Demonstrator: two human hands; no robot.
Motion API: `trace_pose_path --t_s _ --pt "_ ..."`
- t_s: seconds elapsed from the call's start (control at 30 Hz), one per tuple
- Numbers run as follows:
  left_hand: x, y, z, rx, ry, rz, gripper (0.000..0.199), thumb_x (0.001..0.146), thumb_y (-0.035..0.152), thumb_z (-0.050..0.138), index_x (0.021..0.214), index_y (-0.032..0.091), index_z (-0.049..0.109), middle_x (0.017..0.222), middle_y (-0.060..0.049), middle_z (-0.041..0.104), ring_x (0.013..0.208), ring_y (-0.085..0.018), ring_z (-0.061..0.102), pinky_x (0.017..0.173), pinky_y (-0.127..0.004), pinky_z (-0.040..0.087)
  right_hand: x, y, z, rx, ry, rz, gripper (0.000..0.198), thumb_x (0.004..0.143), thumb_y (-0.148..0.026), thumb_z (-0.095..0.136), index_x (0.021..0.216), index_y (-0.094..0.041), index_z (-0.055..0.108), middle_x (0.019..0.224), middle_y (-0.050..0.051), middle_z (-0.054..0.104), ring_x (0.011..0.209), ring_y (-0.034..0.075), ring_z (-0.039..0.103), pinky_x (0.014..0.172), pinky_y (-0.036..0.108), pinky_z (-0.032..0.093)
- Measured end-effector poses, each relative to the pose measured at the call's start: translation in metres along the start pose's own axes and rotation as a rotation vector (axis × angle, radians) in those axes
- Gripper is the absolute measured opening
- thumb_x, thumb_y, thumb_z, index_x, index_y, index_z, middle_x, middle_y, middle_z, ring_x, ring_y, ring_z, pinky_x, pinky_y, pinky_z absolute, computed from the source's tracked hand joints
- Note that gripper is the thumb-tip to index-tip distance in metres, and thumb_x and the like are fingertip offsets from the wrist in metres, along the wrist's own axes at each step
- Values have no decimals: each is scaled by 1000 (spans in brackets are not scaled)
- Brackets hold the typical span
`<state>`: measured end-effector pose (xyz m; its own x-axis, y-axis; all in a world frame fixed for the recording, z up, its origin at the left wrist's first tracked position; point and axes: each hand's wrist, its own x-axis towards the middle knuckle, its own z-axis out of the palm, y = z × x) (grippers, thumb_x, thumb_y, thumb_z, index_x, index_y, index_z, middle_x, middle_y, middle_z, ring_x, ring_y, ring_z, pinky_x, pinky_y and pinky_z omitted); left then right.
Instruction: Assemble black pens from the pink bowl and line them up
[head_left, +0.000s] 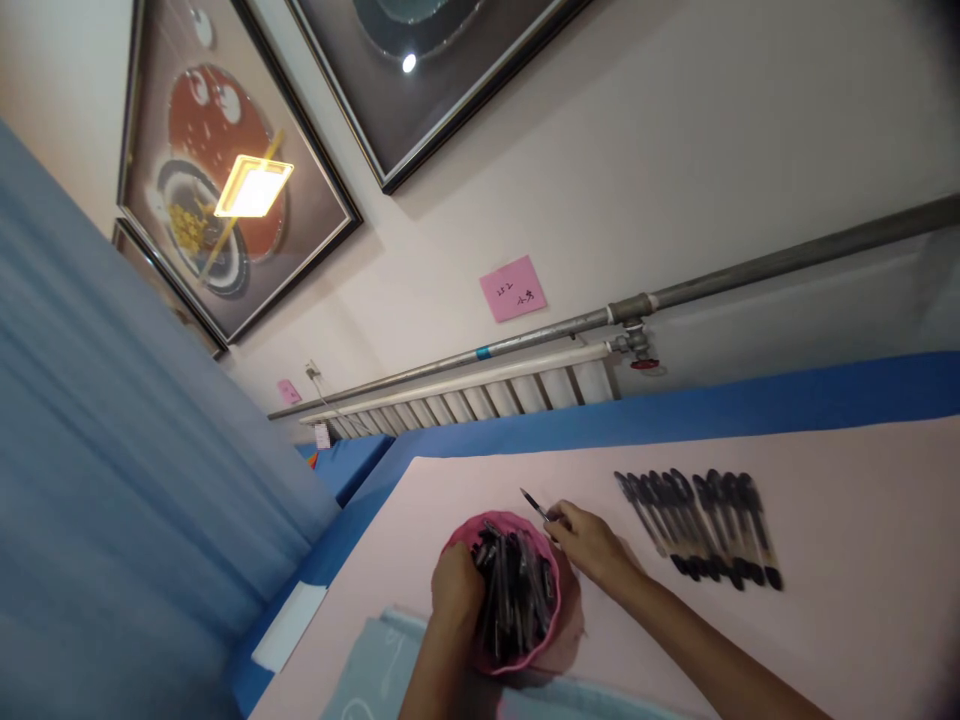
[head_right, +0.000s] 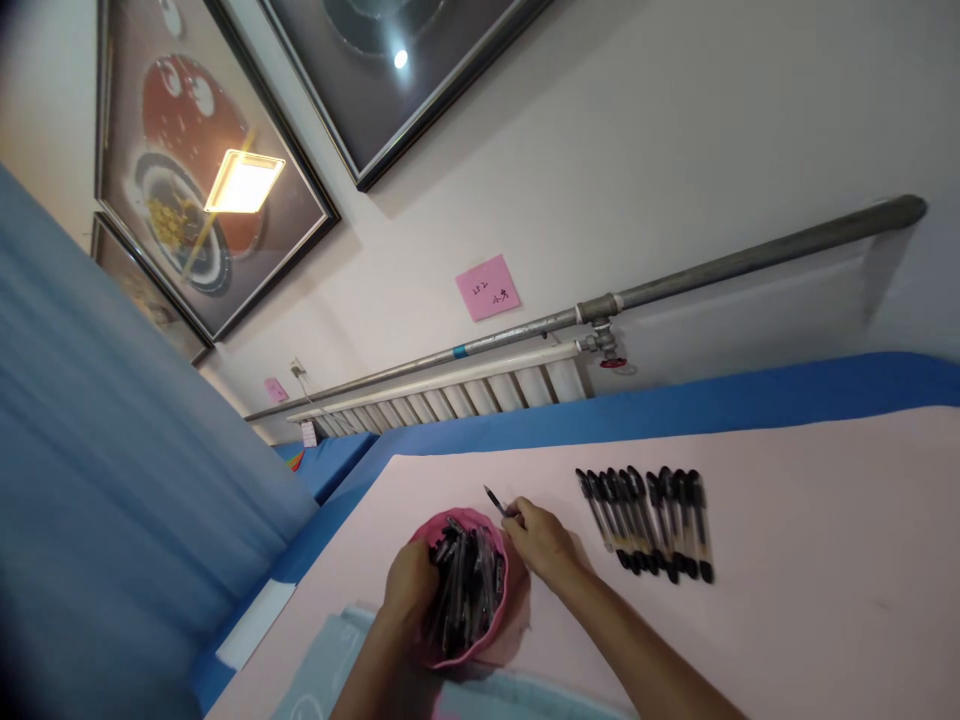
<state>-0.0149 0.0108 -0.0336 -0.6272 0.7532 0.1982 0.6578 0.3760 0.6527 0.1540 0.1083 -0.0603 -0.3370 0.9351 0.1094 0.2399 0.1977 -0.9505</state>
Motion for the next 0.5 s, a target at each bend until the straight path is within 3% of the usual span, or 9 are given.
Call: trace_pose_path --t_s 0.13,0.37,0.5 --pt "-6 4 -11 -98 -58 -4 17 56 4 53 60 18 63 61 -5 64 69 -22 58 71 -32 38 0 1 -1 115 -30 15 9 71 -21 49 69 -19 57 55 -2 60 52 13 57 48 21 39" --pt "-26 8 -26 -389 -148 -28 20 66 20 52 82 16 63 77 -5 66 70 -16 58 60 -25 41 -7 -5 -10 257 -84 53 17 71 -23 48 80 -17 61 57 -1 62 41 9 51 36 18 33" --pt "-37 8 -31 -771 -198 -154 28 61 26 64 87 16 63 86 -6 66 76 -16 59 64 -25 43 -12 -7 -12 297 -118 76 19 71 -21 49 83 -16 62 55 -2 61 36 7 46 33 17 30"
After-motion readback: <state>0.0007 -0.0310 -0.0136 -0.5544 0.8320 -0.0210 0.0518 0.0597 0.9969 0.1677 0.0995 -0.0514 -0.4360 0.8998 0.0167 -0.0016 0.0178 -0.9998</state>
